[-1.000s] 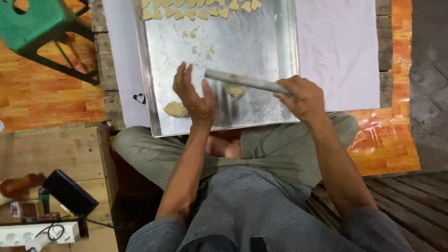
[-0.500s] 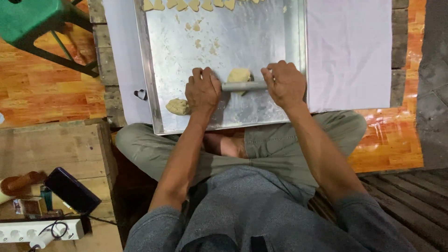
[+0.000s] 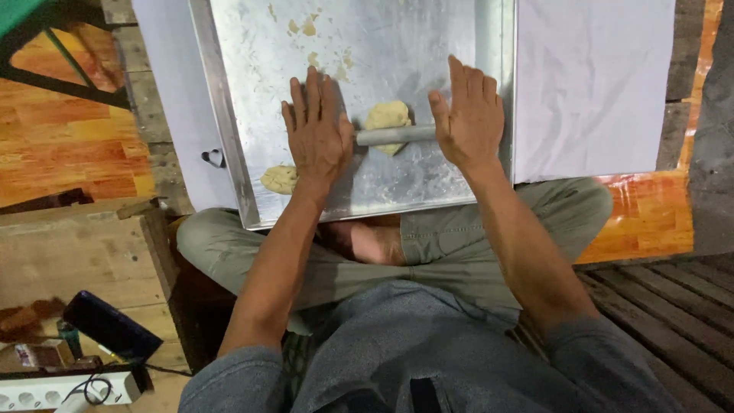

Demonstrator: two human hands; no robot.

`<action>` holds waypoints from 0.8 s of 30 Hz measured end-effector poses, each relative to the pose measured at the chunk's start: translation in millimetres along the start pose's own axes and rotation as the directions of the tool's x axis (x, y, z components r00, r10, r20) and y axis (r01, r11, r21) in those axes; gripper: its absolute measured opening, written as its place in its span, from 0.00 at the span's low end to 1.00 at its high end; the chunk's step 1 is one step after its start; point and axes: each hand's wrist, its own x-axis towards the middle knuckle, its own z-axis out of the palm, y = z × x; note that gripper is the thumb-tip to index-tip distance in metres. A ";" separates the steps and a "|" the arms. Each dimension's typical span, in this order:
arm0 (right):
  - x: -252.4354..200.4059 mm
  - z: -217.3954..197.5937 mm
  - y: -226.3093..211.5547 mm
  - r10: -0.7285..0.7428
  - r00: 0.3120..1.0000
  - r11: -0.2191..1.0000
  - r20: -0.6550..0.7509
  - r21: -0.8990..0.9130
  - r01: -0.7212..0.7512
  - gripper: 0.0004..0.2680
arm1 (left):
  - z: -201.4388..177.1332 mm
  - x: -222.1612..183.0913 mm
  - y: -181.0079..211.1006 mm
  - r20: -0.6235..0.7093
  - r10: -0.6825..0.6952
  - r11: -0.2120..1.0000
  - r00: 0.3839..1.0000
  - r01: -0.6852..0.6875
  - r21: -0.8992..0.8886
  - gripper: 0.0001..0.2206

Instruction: Arranging pre-cut heart-shaped dough pieces on a baking tray and rolling out more dough with a rolling pin.

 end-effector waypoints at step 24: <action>49.1 45.2 24.7 0.065 0.973 0.994 0.222 -0.099 -0.043 0.22 | 7.3 49.4 -8.2 0.015 -0.115 0.987 0.993 0.112 0.118 0.31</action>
